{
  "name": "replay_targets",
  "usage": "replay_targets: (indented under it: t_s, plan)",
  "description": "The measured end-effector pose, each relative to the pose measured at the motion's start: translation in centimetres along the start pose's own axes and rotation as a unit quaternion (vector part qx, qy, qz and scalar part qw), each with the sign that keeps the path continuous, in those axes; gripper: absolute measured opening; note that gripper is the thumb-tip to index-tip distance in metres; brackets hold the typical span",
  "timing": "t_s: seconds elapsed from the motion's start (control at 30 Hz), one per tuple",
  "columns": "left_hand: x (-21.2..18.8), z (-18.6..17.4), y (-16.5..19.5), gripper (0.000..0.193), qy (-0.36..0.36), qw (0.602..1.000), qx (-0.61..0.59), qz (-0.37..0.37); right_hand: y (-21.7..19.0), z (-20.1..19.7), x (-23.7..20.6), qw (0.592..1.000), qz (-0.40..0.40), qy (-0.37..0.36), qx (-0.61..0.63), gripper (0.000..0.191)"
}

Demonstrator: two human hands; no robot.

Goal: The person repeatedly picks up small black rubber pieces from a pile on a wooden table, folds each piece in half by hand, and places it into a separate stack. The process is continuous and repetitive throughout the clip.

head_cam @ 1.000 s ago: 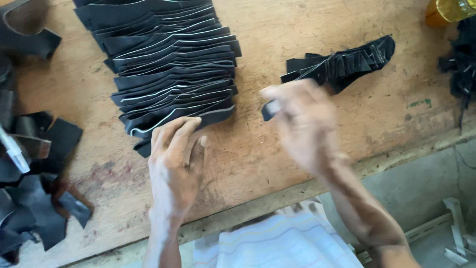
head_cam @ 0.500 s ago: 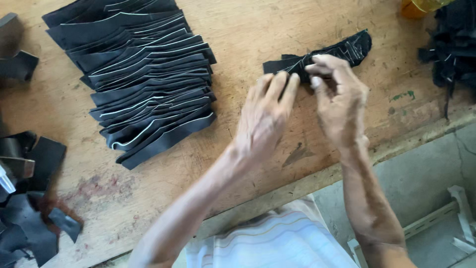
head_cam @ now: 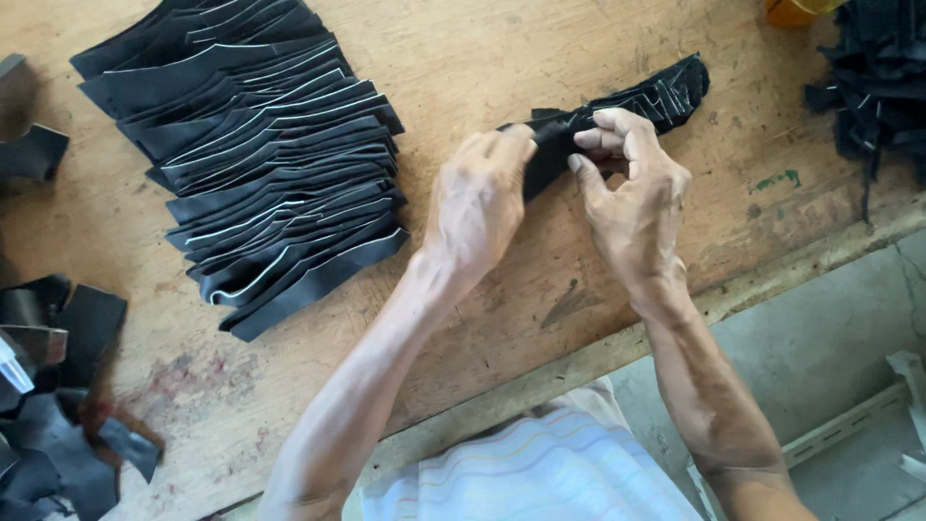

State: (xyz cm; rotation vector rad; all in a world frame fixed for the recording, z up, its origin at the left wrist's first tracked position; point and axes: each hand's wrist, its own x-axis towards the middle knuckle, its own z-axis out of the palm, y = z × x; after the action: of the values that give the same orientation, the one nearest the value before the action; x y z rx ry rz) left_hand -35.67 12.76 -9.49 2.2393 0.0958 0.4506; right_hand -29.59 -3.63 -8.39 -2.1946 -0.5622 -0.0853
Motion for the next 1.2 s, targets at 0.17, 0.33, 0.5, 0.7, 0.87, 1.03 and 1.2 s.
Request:
replay_targets:
  t_s: [0.17, 0.33, 0.5, 0.7, 0.87, 1.03, 1.2]
  plan:
    - [-1.9, -2.9, 2.2, 0.014, 0.047, 0.988, -0.128, -0.075, -0.2, -0.4, -0.1, 0.999, -0.043, -0.016, 0.006, 0.042]
    - [-4.4, -5.8, 2.4, 0.018, -0.035, 0.917, -0.337, -0.211, -0.7, -0.1, -0.4, 0.997, -0.075, 0.000, -0.033, 0.036]
    - [-7.0, -7.0, 1.6, 0.020, -0.093, 0.869, -0.368, -0.318, -1.5, 0.5, -0.6, 0.977, -0.164, 0.026, -0.134, 0.030]
    - [-8.9, -7.5, 0.3, 0.027, -0.075, 0.780, -0.556, -0.278, -3.8, 1.2, -3.3, 0.978, 0.079, -0.132, 0.141, 0.018]
    - [-8.9, -8.7, -1.0, 0.027, -0.046, 0.903, -0.325, -0.276, -3.8, 3.2, -5.5, 0.827, 0.266, -0.317, 0.381, 0.037]
    - [-10.2, -10.8, -1.4, 0.025, -0.052, 0.961, -0.189, -0.197, -4.4, 4.6, -6.5, 0.818, 0.247, -0.324, 0.406, 0.036]
    - [-12.5, -14.9, -2.1, 0.024, -0.020, 0.992, -0.033, -0.121, -8.6, 5.9, -5.8, 0.955, -0.054, -0.285, 0.067, 0.031]
